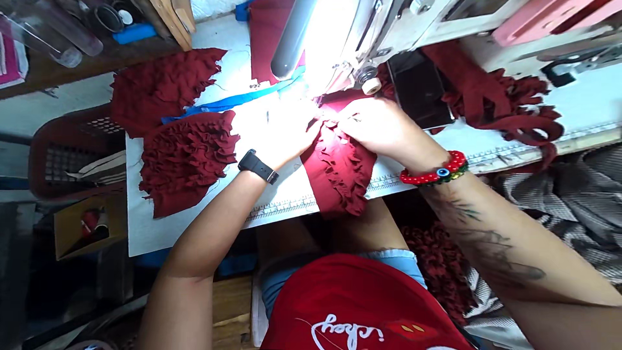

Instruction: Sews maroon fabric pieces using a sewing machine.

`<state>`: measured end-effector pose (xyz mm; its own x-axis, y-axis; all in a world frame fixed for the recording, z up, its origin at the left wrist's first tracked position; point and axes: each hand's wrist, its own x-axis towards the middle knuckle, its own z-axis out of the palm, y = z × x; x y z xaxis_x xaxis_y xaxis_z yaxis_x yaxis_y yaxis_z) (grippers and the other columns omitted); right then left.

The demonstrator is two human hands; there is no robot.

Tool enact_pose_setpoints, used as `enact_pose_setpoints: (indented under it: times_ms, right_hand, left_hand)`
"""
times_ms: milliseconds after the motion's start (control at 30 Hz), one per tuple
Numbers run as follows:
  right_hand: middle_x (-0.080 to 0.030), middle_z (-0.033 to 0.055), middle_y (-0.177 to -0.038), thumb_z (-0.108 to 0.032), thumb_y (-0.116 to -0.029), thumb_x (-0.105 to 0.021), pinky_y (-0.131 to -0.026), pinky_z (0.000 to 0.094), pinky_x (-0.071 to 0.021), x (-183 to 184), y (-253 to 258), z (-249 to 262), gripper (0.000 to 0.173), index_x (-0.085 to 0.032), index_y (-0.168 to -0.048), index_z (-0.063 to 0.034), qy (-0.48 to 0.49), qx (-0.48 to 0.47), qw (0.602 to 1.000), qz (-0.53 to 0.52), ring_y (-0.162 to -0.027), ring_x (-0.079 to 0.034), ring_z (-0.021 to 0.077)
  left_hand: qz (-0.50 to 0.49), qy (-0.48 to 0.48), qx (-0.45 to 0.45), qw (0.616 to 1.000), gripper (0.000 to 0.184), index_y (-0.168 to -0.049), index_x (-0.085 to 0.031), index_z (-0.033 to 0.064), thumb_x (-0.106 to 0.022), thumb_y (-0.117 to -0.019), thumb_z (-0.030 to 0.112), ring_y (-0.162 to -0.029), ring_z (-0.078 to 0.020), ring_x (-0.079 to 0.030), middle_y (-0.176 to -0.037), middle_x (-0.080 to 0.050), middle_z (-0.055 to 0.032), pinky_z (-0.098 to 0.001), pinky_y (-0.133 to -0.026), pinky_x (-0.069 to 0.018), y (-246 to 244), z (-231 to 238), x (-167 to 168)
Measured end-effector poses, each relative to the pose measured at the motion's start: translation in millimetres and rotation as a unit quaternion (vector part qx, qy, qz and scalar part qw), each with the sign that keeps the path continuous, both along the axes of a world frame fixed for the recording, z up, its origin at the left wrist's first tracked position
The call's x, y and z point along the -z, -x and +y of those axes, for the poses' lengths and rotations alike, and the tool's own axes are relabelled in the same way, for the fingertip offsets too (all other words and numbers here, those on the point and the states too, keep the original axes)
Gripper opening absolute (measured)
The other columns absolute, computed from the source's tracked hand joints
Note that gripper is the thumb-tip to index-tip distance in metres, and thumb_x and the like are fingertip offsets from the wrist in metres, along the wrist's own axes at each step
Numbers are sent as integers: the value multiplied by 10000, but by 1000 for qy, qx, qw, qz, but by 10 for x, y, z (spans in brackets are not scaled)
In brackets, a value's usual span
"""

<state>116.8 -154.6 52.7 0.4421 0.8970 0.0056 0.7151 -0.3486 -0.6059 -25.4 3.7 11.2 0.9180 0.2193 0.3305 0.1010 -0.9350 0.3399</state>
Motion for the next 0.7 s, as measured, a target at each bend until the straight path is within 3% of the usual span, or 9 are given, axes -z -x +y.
enact_pose_setpoints:
  times_ms: [100, 167, 233, 300, 367, 433, 567, 633, 700]
  right_hand:
    - [-692, 81, -928, -263, -1047, -564, -775, 420, -533, 64, 20, 38, 257, -737, -1035, -73, -12, 14, 1000, 25, -824, -647, 176]
    - [-694, 112, -1013, -331, -985, -665, -824, 477, -533, 151, 109, 14, 282, -699, -1107, -79, -39, 32, 999, 13, -910, -662, 233]
    - [-681, 131, -873, -328, -993, -670, -658, 521, -533, 269, 237, -49, 272, -647, -1115, -86, -76, 40, 994, -68, -783, -677, 303]
    - [-666, 176, -829, -255, -1003, -624, -599, 568, -508, 356, 309, -50, 231, -643, -1107, -49, -82, 35, 981, -170, -761, -686, 386]
    - [-704, 186, -922, -137, -964, -619, -612, 567, -523, 430, 332, -54, 188, -685, -1107, -36, -102, 6, 964, -245, -808, -708, 391]
    - [-706, 213, -1049, -37, -935, -623, -660, 571, -546, 377, 398, -154, 253, -700, -1174, -10, -84, -41, 960, -264, -866, -706, 403]
    - [-650, 212, -1078, -47, -890, -692, -628, 546, -543, 240, 507, -241, 326, -681, -1215, -18, -12, -75, 967, -244, -836, -682, 386]
    - [-628, 224, -1152, -65, -883, -705, -613, 539, -539, 200, 518, -237, 277, -704, -1156, -17, 1, -76, 971, -225, -838, -679, 378]
    - [-614, 222, -1183, -52, -877, -708, -617, 536, -550, 158, 504, -251, 250, -728, -1124, -20, 14, -76, 976, -205, -843, -677, 372]
  left_hand:
    - [-24, 8, -3, 1000, 266, -1057, -765, 95, -555, -1025, 255, -1205, -302, -631, -1167, -721, -115, -514, -1035, -459, 3, -22, 14]
    - [-23, 14, -10, 1000, 264, -1055, -770, 106, -558, -1025, 261, -1229, -298, -621, -1178, -722, -107, -515, -1049, -450, 2, -31, 28]
    - [-11, 14, -14, 1000, 275, -1057, -770, 113, -550, -1031, 275, -1233, -295, -616, -1181, -718, -108, -509, -1064, -442, -3, -30, 39]
    - [-7, 8, -11, 1000, 277, -1070, -767, 106, -550, -1029, 274, -1229, -303, -618, -1188, -716, -116, -515, -1065, -438, -7, -26, 44]
    - [-6, 10, -3, 1000, 262, -1077, -764, 97, -560, -1023, 252, -1227, -309, -620, -1195, -714, -123, -515, -1064, -443, 14, -19, 22]
    - [-12, 18, -3, 1000, 254, -1078, -756, 90, -552, -1023, 230, -1251, -306, -607, -1220, -702, -126, -508, -1076, -442, 52, 3, 16]
    - [-29, -11, 13, 999, 250, -1104, -747, 90, -536, -1026, 200, -1229, -291, -617, -1215, -700, -126, -504, -1068, -442, 146, -12, -53]
    - [-60, -35, 73, 995, 262, -1131, -751, 83, -521, -1035, 163, -1206, -269, -632, -1185, -713, -111, -456, -1062, -467, 160, -38, -87]
    - [-55, -51, 110, 991, 292, -1168, -754, 98, -497, -1040, 150, -1246, -263, -608, -1222, -715, -85, -460, -1100, -423, 161, -57, -57]
